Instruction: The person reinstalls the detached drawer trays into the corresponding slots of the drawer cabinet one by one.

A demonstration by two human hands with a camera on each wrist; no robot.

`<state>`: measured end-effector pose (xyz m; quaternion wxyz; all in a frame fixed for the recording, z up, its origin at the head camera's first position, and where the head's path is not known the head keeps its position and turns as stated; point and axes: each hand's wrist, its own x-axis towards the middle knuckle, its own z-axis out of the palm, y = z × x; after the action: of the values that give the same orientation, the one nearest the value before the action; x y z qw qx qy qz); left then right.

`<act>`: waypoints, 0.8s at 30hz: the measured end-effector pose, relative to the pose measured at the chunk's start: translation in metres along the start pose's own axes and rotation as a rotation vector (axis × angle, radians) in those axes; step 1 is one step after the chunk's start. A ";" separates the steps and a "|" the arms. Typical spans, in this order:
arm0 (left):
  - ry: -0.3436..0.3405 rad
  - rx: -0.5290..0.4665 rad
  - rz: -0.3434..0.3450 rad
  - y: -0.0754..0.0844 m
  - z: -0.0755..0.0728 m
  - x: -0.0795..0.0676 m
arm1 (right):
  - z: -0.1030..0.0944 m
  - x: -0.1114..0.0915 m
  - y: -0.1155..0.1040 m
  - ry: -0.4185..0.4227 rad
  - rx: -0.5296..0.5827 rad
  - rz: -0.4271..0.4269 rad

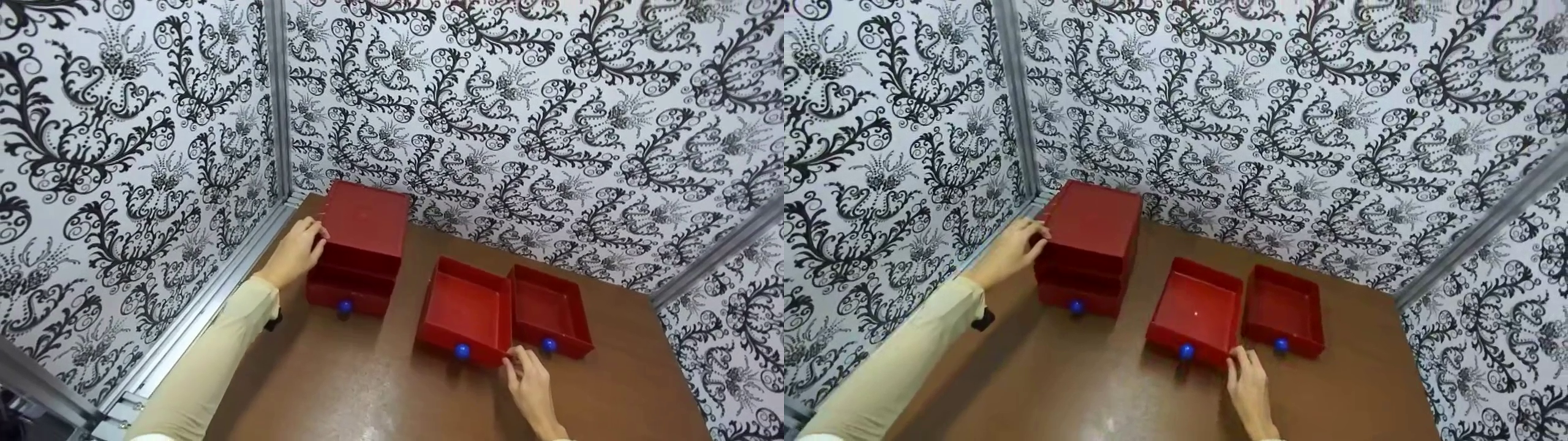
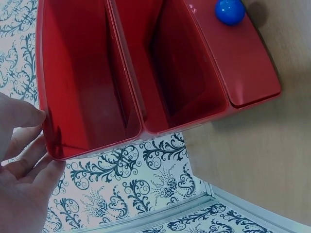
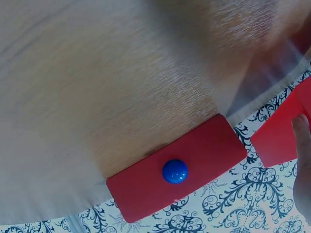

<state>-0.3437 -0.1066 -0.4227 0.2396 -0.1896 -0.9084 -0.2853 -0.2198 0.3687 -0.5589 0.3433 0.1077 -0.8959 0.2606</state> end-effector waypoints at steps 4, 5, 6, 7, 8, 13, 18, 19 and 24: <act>-0.010 0.001 -0.013 0.001 0.001 -0.003 | -0.003 -0.009 -0.006 0.009 -0.006 0.019; -0.011 0.002 -0.016 0.001 0.001 -0.004 | -0.004 -0.011 -0.007 0.011 -0.004 0.023; -0.013 0.001 -0.018 0.001 0.002 -0.005 | -0.005 -0.013 -0.008 0.014 0.001 0.025; -0.016 0.001 -0.020 0.001 0.002 -0.005 | -0.006 -0.015 -0.009 0.017 0.008 0.026; -0.018 0.001 -0.022 0.002 0.002 -0.006 | -0.007 -0.018 -0.010 0.021 0.012 0.023; -0.024 -0.002 -0.033 0.003 0.002 -0.007 | -0.012 -0.024 -0.012 0.064 0.015 -0.032; -0.019 0.001 -0.040 0.004 -0.001 -0.007 | -0.015 -0.024 -0.012 0.095 0.002 -0.102; -0.017 -0.002 -0.041 0.004 -0.002 -0.006 | -0.016 -0.023 -0.013 0.102 0.001 -0.117; -0.015 -0.006 -0.044 0.003 -0.002 -0.002 | -0.022 -0.024 -0.020 0.137 -0.022 -0.103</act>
<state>-0.3402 -0.1056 -0.4207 0.2258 -0.1725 -0.9133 -0.2917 -0.1825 0.3644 -0.5537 0.4178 0.1316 -0.8665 0.2394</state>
